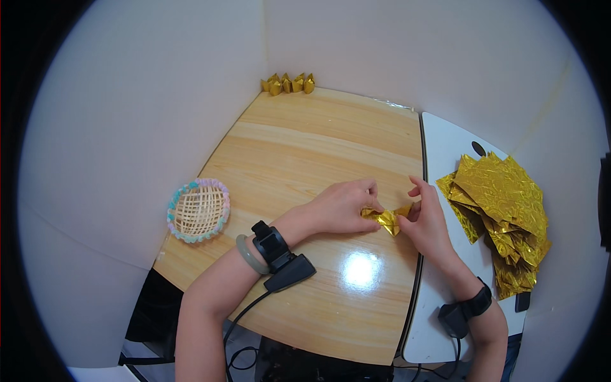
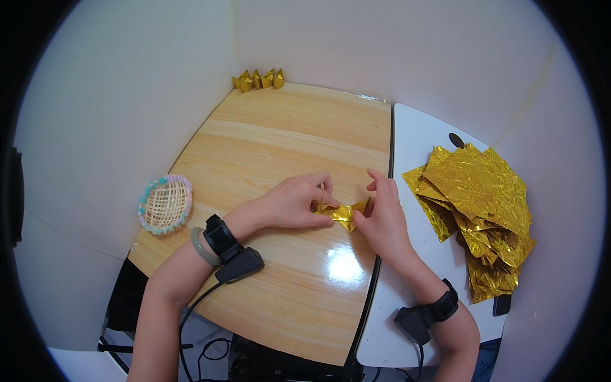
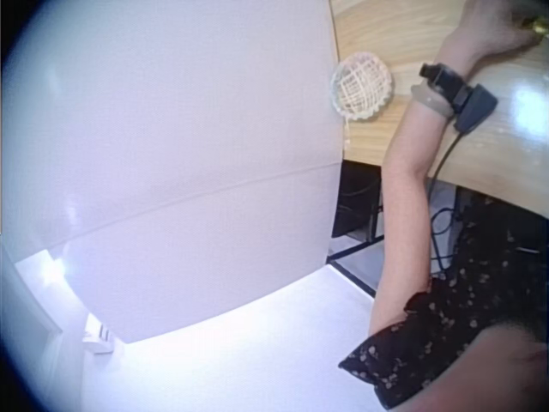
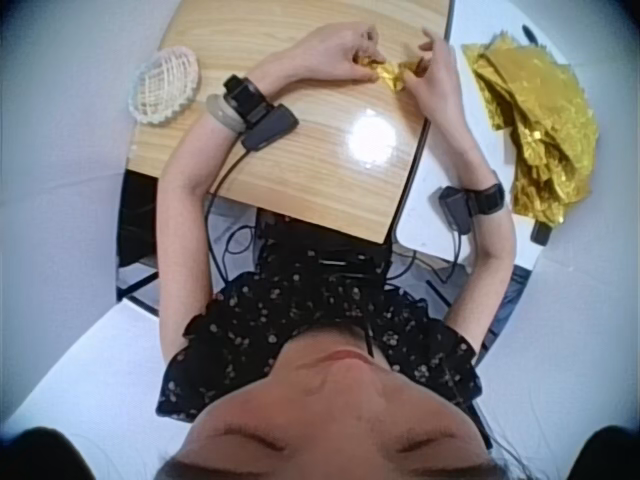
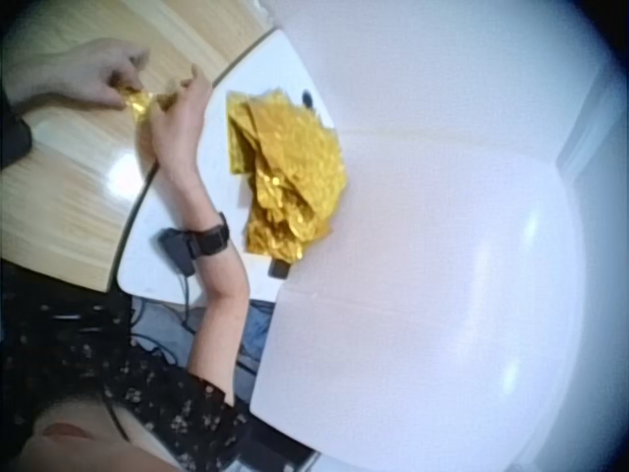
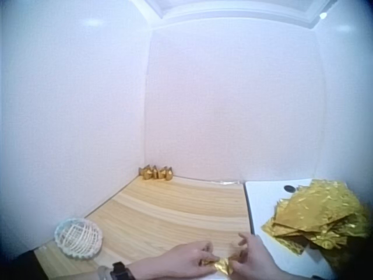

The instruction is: Folding gold foil paper into traditional decorative ingot shapes.

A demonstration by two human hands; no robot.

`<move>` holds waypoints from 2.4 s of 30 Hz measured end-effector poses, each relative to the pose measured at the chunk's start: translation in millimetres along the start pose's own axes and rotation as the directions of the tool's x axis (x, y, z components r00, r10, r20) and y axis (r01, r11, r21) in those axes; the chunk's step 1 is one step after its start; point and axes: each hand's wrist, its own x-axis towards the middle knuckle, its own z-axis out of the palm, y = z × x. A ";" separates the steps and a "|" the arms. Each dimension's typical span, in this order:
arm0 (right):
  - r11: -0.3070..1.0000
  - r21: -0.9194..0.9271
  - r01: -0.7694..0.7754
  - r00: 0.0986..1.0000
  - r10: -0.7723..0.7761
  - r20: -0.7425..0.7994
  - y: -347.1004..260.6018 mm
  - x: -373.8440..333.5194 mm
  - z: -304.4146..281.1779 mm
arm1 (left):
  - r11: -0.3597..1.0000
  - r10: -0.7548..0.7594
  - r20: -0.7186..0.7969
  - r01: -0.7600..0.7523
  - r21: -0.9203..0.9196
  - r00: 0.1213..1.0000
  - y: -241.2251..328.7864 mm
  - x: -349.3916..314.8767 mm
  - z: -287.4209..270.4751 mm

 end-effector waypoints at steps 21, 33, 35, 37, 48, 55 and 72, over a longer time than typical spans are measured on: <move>0.947 -0.073 0.313 0.949 -0.308 0.070 -5.0 -2.2 6.1 | 0.987 -0.137 0.053 0.140 -0.072 0.989 6.0 4.3 -0.9; 0.885 -0.206 0.418 0.908 -0.411 0.076 -3.3 -1.5 2.7 | 0.984 -0.116 0.011 0.117 -0.133 0.993 -1.5 4.0 2.5; 0.874 -0.220 0.433 0.902 -0.421 0.101 -0.1 -2.1 1.2 | 0.983 -0.116 0.017 0.117 -0.138 0.993 -1.9 4.6 2.8; 0.891 -0.179 0.418 0.908 -0.412 0.071 2.2 -1.0 1.6 | 0.984 -0.112 0.009 0.113 -0.135 0.994 -2.2 5.5 3.3; 0.852 -0.166 0.496 0.866 -0.499 0.024 -4.0 -0.7 3.1 | 0.966 -0.134 -0.005 0.129 -0.222 0.991 -2.2 4.2 1.7; 0.874 -0.174 0.454 0.891 -0.439 0.120 -9.1 -3.9 0.1 | 0.966 -0.148 0.013 0.147 -0.214 0.989 -1.6 3.0 -0.3; 0.904 -0.187 0.385 0.921 -0.365 0.133 5.4 1.4 8.6 | 0.953 -0.043 0.050 0.056 -0.298 0.998 -7.9 2.2 4.1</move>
